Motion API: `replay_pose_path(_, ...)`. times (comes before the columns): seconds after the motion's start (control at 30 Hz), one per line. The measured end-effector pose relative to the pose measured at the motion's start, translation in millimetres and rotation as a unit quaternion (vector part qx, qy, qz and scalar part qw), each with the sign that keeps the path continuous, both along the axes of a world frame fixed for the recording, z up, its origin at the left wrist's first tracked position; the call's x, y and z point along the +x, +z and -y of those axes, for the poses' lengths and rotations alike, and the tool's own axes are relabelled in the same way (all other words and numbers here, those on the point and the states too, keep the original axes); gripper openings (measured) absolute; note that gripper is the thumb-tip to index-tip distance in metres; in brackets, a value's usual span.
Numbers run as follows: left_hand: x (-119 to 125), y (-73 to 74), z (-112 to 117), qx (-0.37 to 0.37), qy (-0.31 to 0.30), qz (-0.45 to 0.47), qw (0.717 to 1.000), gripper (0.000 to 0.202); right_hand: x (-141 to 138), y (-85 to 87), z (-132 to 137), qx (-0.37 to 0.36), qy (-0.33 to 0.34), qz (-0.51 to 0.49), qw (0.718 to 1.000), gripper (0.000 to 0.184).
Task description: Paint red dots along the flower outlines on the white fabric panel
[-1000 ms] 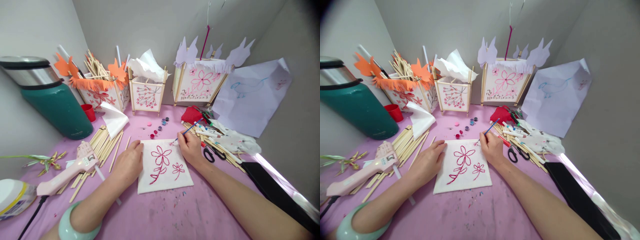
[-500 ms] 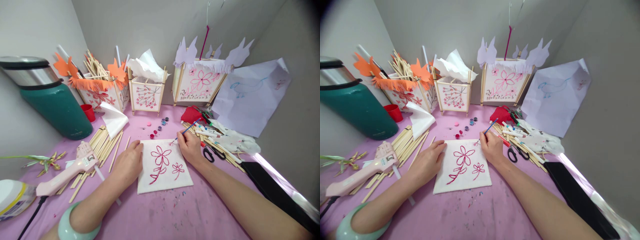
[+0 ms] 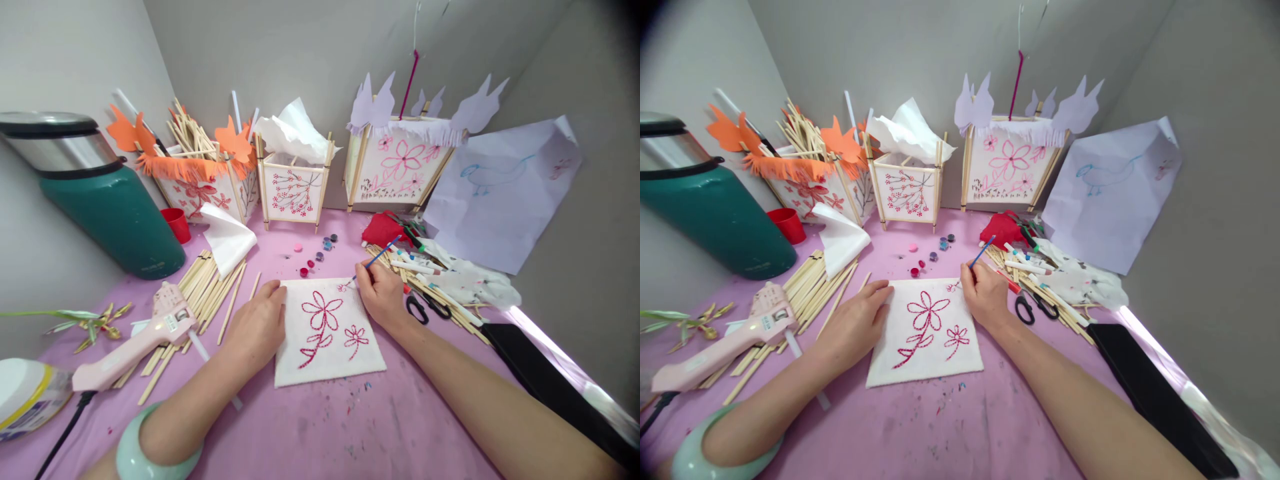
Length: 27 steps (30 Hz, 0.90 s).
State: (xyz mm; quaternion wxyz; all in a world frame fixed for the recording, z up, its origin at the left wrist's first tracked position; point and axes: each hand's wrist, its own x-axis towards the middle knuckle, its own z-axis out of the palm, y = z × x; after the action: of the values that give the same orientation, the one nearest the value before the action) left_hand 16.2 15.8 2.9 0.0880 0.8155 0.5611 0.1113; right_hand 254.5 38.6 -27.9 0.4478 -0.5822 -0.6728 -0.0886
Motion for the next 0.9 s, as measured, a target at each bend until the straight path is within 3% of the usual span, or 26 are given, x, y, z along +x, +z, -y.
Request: replay_pose_path(0.9, 1.1, -1.4, -1.7, 0.002, 0.001, -0.004, 1.0, 0.036, -6.6, 0.1, 1.2, 0.012, 0.016, -0.043, 0.999, 0.028)
